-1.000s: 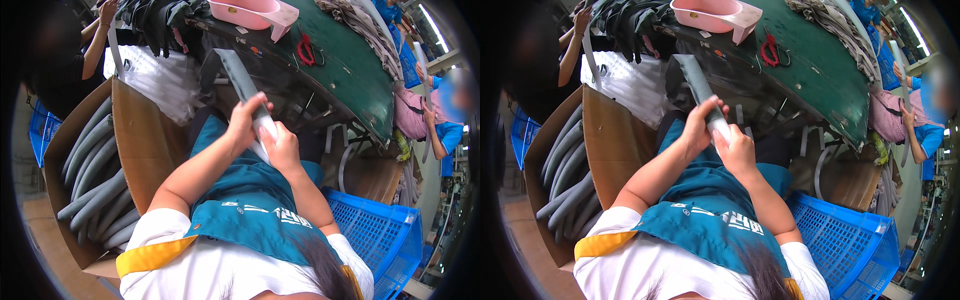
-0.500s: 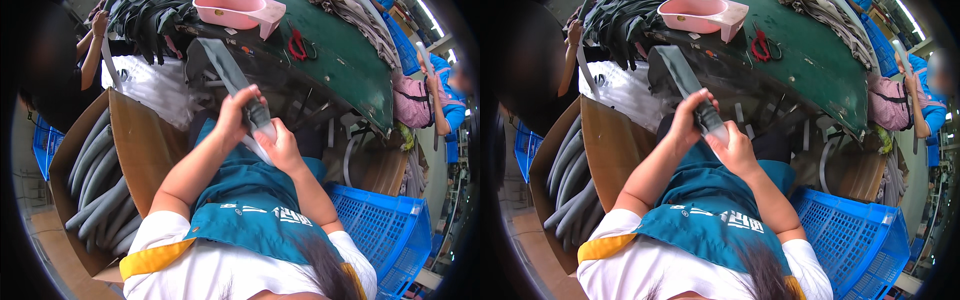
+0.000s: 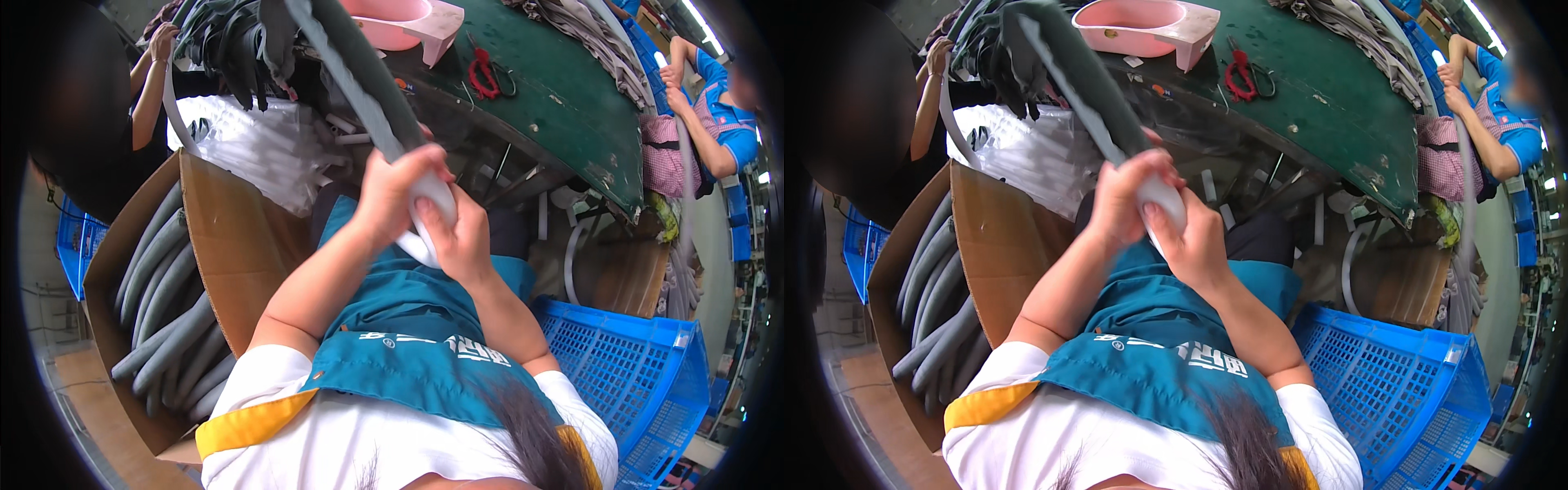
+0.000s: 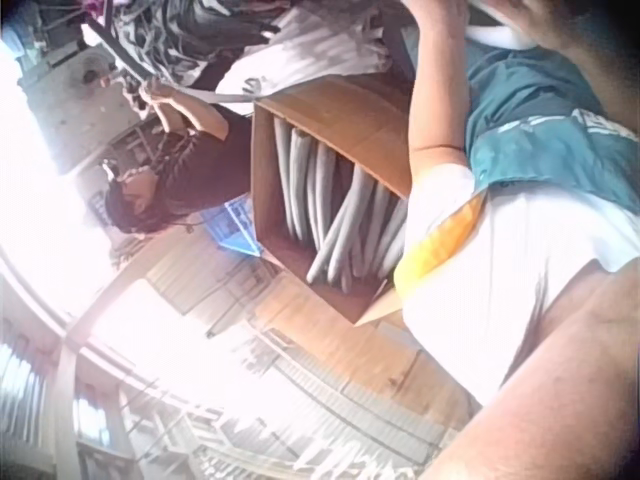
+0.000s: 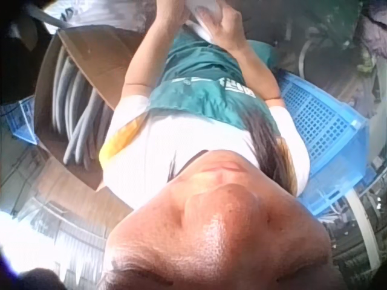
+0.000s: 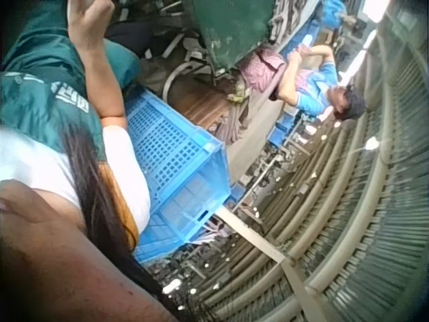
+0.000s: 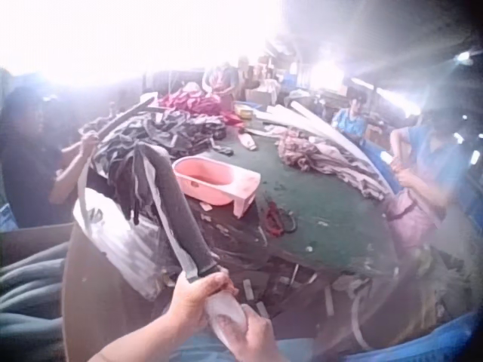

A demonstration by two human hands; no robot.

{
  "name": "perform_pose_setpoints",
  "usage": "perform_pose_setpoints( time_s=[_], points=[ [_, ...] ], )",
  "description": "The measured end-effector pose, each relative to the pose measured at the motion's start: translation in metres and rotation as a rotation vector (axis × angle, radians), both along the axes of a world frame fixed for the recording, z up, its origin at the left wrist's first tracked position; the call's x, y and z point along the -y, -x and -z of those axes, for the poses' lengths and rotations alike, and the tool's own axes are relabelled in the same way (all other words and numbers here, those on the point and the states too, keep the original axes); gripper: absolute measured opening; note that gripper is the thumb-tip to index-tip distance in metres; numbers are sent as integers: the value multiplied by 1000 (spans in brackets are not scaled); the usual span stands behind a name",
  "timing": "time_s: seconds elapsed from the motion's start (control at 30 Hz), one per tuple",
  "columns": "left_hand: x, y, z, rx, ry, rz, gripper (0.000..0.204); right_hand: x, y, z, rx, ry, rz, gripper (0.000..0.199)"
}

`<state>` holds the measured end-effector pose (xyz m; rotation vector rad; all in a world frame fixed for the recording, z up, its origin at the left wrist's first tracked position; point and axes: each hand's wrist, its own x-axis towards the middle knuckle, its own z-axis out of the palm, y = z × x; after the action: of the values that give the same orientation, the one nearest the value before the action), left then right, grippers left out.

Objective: The person slides gray foam sleeves onto white cylindrical cores, trims the foam with scissors, and places the finished rollers into a cardboard box. The person repeats this process for multiple units.

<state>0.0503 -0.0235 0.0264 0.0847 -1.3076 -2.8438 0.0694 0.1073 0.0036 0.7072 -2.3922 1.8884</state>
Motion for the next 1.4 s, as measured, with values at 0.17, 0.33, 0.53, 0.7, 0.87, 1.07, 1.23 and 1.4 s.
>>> perform_pose_setpoints(
  time_s=[0.17, 0.33, 0.53, 0.7, 0.87, 1.07, 1.23, 1.4],
  points=[
    [-6, -6, 27, 50, -103, 1, 42, 4, 5, 5, -4, 40, 37, 38],
    [28, 12, 28, -86, -401, 101, 57, -21, 3, 3, 26, -140, -57, 46],
    [37, 17, 20, 4, -462, 40, 28, -13, -31, 4, -13, -131, -37, 40],
    [2, -3, 19, 39, -375, 48, 31, -2, -17, 3, -54, -64, 51, 35],
    [11, 2, 8, -80, -92, 64, 40, -31, -10, -4, 35, -83, -29, 38],
    [98, 45, -25, -181, -402, 1, 30, -53, -41, -4, 61, -203, -110, 38],
    [77, 33, -9, -113, -505, 70, 23, -48, -51, 4, 51, -99, -11, 35],
    [35, 7, 8, -72, -455, 87, 24, -39, -46, 11, 46, -100, -2, 37]
  ],
)
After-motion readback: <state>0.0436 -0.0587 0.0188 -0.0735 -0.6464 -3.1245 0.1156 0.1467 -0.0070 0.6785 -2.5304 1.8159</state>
